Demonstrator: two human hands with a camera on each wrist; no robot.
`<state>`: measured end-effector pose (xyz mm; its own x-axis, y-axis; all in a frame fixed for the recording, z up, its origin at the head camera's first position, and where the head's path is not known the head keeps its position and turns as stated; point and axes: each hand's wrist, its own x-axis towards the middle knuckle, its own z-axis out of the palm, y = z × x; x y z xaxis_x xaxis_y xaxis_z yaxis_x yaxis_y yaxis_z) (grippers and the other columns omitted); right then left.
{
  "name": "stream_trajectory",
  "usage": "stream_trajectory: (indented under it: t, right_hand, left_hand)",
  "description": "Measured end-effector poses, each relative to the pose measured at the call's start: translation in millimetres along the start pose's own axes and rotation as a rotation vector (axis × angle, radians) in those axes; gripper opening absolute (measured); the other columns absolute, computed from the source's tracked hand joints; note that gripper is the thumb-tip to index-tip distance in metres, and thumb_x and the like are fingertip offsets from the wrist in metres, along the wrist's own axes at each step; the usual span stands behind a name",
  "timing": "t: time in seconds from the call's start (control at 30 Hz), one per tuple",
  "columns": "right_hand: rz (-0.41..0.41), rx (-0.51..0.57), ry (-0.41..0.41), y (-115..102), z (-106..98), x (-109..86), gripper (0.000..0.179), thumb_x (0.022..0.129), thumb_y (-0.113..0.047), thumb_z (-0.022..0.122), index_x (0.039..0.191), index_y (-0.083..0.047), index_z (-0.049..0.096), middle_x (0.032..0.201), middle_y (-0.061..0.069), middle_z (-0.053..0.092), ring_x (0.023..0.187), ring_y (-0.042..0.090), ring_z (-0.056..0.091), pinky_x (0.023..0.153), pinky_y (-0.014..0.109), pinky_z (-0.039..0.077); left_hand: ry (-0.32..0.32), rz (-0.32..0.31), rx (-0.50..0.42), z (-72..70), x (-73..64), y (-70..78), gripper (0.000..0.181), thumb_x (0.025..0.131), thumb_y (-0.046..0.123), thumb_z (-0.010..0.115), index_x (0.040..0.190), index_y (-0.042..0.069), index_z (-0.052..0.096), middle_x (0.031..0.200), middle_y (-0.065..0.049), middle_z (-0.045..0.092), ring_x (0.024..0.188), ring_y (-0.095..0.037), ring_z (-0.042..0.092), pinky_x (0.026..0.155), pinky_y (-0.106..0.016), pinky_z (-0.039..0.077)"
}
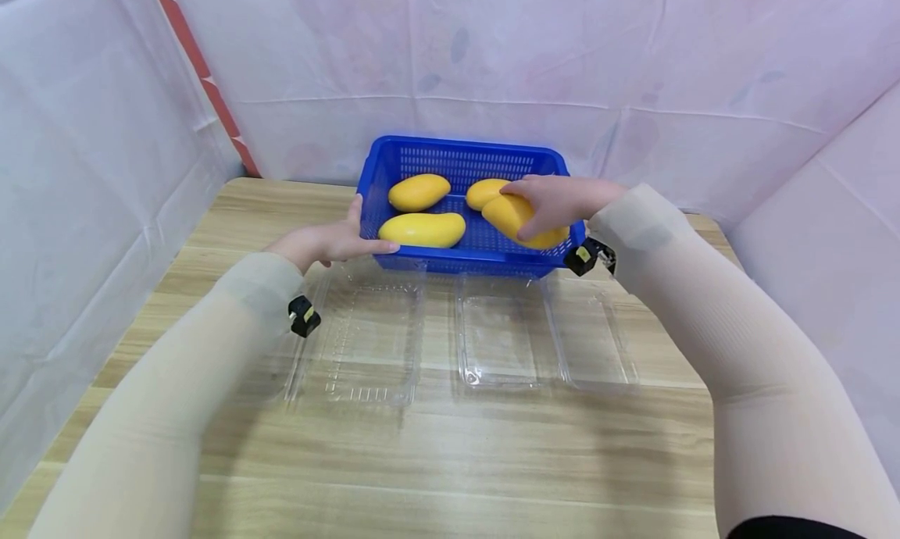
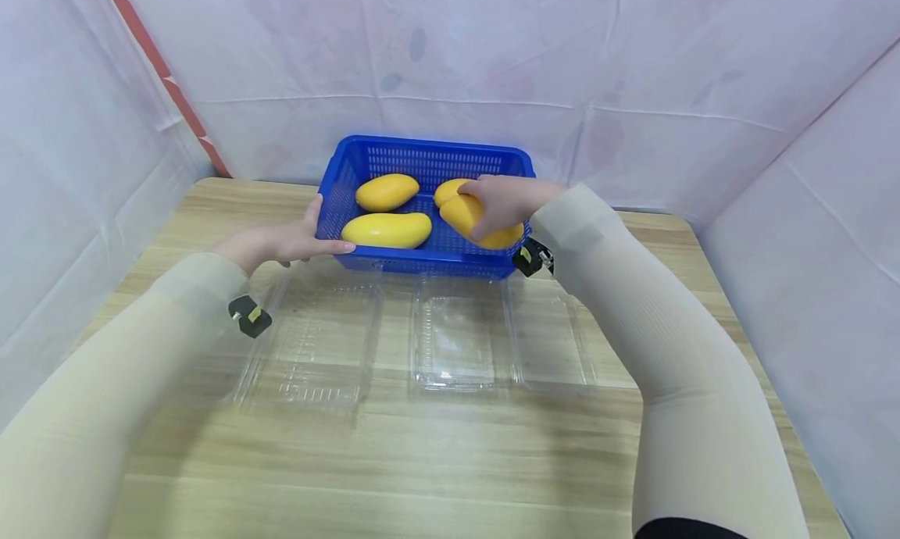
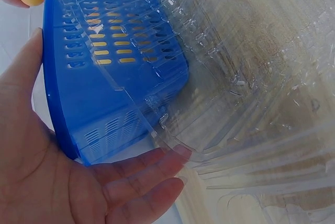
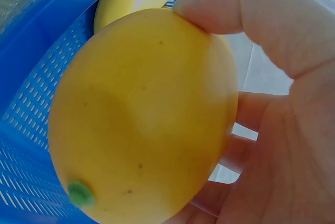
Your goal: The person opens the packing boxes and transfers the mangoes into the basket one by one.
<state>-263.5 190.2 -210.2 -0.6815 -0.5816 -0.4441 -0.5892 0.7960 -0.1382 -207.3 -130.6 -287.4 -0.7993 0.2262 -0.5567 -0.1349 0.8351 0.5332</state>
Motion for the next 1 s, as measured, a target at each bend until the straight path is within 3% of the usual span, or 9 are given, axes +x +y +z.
stream_trajectory:
  t: [1.0]
  right_hand:
    - [0.007, 0.028, -0.054, 15, 0, 30.3, 0.080, 0.083, -0.031, 0.062, 0.146, -0.002, 0.023, 0.141, 0.020, 0.035, 0.114, 0.033, 0.037, 0.097, 0.050, 0.031]
  left_hand:
    - [0.004, -0.019, 0.002, 0.3, -5.2, -4.6, 0.123, 0.073, 0.078, 0.049, 0.133, 0.020, -0.042, 0.153, -0.017, -0.014, 0.124, -0.035, 0.039, 0.085, -0.049, 0.044]
